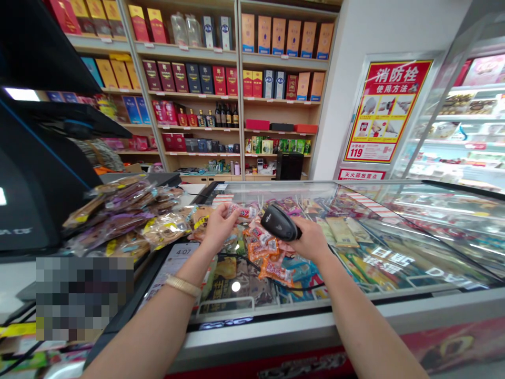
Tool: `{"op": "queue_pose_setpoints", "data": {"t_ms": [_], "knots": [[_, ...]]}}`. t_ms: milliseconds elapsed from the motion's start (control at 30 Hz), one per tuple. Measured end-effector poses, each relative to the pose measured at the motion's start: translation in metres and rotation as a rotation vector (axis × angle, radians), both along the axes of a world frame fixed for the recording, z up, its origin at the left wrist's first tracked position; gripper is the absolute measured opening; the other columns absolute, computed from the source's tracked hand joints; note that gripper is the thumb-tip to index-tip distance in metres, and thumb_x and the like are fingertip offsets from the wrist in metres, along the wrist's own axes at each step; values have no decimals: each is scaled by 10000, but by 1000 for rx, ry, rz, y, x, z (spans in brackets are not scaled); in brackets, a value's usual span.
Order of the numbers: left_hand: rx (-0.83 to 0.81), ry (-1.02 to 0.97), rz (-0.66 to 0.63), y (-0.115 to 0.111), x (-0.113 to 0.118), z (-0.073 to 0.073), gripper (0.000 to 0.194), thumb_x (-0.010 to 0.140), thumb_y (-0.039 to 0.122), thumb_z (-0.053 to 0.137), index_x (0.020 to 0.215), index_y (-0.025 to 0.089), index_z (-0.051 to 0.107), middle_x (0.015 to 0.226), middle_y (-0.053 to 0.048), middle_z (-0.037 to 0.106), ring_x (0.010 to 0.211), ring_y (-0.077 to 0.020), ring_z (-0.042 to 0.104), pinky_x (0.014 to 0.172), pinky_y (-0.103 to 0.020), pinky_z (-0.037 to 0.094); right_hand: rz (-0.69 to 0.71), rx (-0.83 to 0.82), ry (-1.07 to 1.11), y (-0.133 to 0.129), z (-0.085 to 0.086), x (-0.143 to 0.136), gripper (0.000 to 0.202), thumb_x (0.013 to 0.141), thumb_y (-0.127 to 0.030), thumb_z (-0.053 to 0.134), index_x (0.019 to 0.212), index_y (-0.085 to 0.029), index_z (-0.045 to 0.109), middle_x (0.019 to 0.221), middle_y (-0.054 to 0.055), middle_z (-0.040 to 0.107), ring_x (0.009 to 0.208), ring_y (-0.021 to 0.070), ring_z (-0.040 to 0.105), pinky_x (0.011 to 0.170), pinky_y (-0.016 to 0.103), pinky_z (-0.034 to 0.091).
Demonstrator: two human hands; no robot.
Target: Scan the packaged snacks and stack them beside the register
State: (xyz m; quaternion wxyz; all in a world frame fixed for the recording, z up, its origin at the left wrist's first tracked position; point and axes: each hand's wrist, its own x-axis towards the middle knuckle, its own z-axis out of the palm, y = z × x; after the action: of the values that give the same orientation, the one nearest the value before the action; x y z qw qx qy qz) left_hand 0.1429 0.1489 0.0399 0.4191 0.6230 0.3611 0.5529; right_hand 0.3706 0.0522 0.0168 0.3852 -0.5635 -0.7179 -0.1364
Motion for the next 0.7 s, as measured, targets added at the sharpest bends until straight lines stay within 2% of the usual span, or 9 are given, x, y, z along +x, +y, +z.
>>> {"op": "queue_pose_setpoints", "data": {"t_ms": [133, 233, 300, 400, 500, 533, 600, 667, 700], "knots": [[-30, -16, -174, -8, 10, -6, 345, 692, 443, 676, 844, 188, 499, 860, 10, 617, 619, -114, 627, 666, -302, 546, -65, 183, 122, -1, 1, 6, 137, 726, -306, 604, 812, -207, 642, 746, 47, 685, 677, 199, 634, 605, 269, 432], [11, 103, -261, -14, 21, -17, 286, 733, 371, 638, 891, 205, 466, 871, 17, 587, 649, -133, 646, 641, -311, 550, -115, 245, 173, -2, 2, 8, 151, 742, -352, 583, 781, -209, 613, 702, 38, 658, 646, 194, 615, 582, 265, 416], [123, 241, -265, -19, 27, -24, 205, 764, 315, 609, 881, 205, 482, 851, 3, 593, 716, -152, 655, 670, -310, 546, -127, 256, 178, -3, 3, 8, 146, 735, -349, 581, 775, -211, 603, 697, 36, 651, 648, 195, 613, 581, 263, 413], [398, 477, -291, -26, 31, -28, 103, 780, 238, 611, 870, 198, 580, 985, -68, 637, 973, -203, 634, 883, -361, 510, -106, 258, 170, -2, 3, 7, 131, 727, -336, 579, 773, -215, 602, 707, 33, 648, 649, 188, 610, 586, 257, 415], [581, 603, -325, -29, 29, -21, 210, 816, 240, 591, 1013, 197, 650, 1192, -113, 617, 1148, -221, 568, 1009, -368, 436, -94, 258, 165, -2, 2, 6, 134, 734, -343, 581, 772, -216, 601, 703, 29, 638, 640, 184, 604, 585, 256, 414], [593, 634, -277, -28, 26, -17, 258, 837, 254, 566, 1074, 194, 647, 1213, -117, 615, 1158, -221, 564, 1017, -369, 428, -96, 258, 167, -2, 2, 6, 135, 736, -343, 581, 775, -215, 602, 701, 29, 636, 637, 184, 602, 584, 258, 413], [561, 743, -79, -22, 17, -8, 356, 850, 298, 548, 1185, 198, 617, 1230, -121, 618, 1171, -240, 557, 1029, -398, 413, -99, 258, 167, -2, 2, 6, 133, 738, -338, 580, 781, -215, 606, 697, 28, 634, 629, 184, 598, 580, 260, 411], [472, 927, 112, -14, 1, 0, 519, 797, 374, 614, 1292, 228, 561, 1291, -127, 589, 1233, -293, 511, 1065, -471, 360, -100, 258, 165, -2, 2, 6, 134, 742, -340, 581, 783, -216, 610, 693, 28, 634, 625, 182, 594, 579, 261, 411], [412, 1040, 152, -10, -8, 4, 650, 734, 411, 673, 1344, 249, 519, 1345, -133, 553, 1280, -327, 467, 1086, -516, 317, -98, 257, 161, -2, 2, 6, 139, 746, -346, 585, 785, -216, 614, 692, 29, 635, 625, 181, 594, 580, 260, 413]]}}
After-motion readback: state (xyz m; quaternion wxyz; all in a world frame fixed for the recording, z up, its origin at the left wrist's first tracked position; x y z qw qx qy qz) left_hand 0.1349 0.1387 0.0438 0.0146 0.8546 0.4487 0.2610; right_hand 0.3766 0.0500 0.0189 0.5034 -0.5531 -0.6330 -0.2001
